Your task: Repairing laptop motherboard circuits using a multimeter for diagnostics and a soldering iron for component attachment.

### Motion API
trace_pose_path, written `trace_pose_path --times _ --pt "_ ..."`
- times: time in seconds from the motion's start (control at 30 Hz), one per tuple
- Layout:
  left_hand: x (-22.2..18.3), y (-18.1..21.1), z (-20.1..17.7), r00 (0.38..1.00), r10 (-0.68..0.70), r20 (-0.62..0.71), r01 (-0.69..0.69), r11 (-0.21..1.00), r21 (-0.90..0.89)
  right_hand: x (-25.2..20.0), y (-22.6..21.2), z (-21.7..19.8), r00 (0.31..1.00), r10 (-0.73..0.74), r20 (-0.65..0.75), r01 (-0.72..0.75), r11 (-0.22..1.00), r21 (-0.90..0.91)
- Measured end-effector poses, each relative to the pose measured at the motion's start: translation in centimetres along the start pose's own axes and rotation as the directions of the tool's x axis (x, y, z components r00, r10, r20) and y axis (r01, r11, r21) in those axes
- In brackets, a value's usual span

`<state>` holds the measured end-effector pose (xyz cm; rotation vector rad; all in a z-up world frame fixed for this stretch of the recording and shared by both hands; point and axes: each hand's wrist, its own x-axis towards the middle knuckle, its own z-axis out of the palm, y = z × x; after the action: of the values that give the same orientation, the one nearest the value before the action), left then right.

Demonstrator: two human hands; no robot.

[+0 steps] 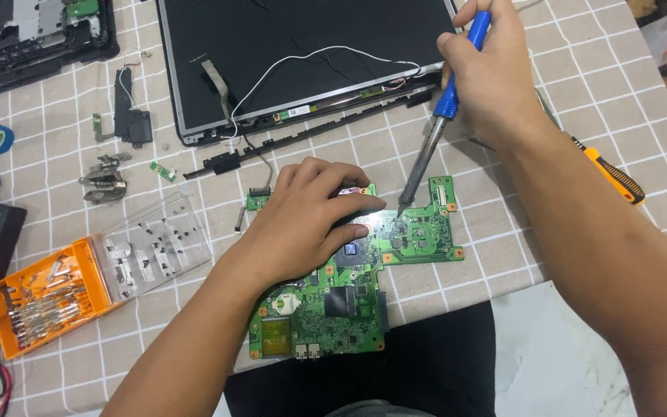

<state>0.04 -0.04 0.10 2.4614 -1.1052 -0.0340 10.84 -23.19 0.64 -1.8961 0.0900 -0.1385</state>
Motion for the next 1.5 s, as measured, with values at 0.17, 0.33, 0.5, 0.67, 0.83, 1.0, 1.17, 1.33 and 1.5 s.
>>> trace_pose_path --times 0.17,0.33,0.5,0.67,0.83,1.0,1.17,1.33,1.5 --pt "0.0 0.0 -0.1 1.000 -0.018 0.019 0.018 1.000 -0.012 -0.5 -0.7 -0.1 0.999 0.033 0.035 -0.034 0.999 0.005" --pt "0.0 -0.1 0.0 1.000 -0.007 0.011 0.007 1.000 -0.006 0.1 -0.3 -0.1 0.999 0.037 0.007 -0.038 0.998 0.059" --pt "0.0 -0.1 0.0 1.000 -0.005 0.008 0.005 1.000 -0.006 -0.9 -1.7 0.0 0.995 0.093 0.028 -0.092 0.996 -0.021" --pt "0.0 -0.1 0.1 1.000 -0.005 0.005 0.005 1.000 -0.006 0.2 0.1 -0.4 1.000 -0.002 -0.001 0.003 1.000 0.011" --pt "0.0 0.0 0.1 1.000 -0.013 0.009 0.013 1.000 0.003 -0.6 -1.1 -0.2 0.999 0.050 0.008 -0.049 0.998 -0.043" --pt "0.0 0.1 0.0 1.000 -0.019 0.003 0.019 1.000 0.000 0.6 0.3 -0.4 1.000 0.013 -0.027 -0.011 0.998 0.054" --pt "0.0 0.1 0.0 1.000 -0.021 0.006 0.021 1.000 0.001 0.4 0.3 -0.4 1.000 -0.009 -0.019 0.009 0.999 0.031" --pt "0.0 0.1 0.0 1.000 -0.013 0.002 0.013 1.000 0.004 0.6 0.5 -0.3 1.000 -0.002 -0.015 0.002 1.000 0.007" --pt "0.0 -0.1 0.1 1.000 -0.022 0.012 0.022 1.000 -0.018 2.7 3.1 -0.4 0.999 -0.003 -0.036 0.016 0.926 0.376"
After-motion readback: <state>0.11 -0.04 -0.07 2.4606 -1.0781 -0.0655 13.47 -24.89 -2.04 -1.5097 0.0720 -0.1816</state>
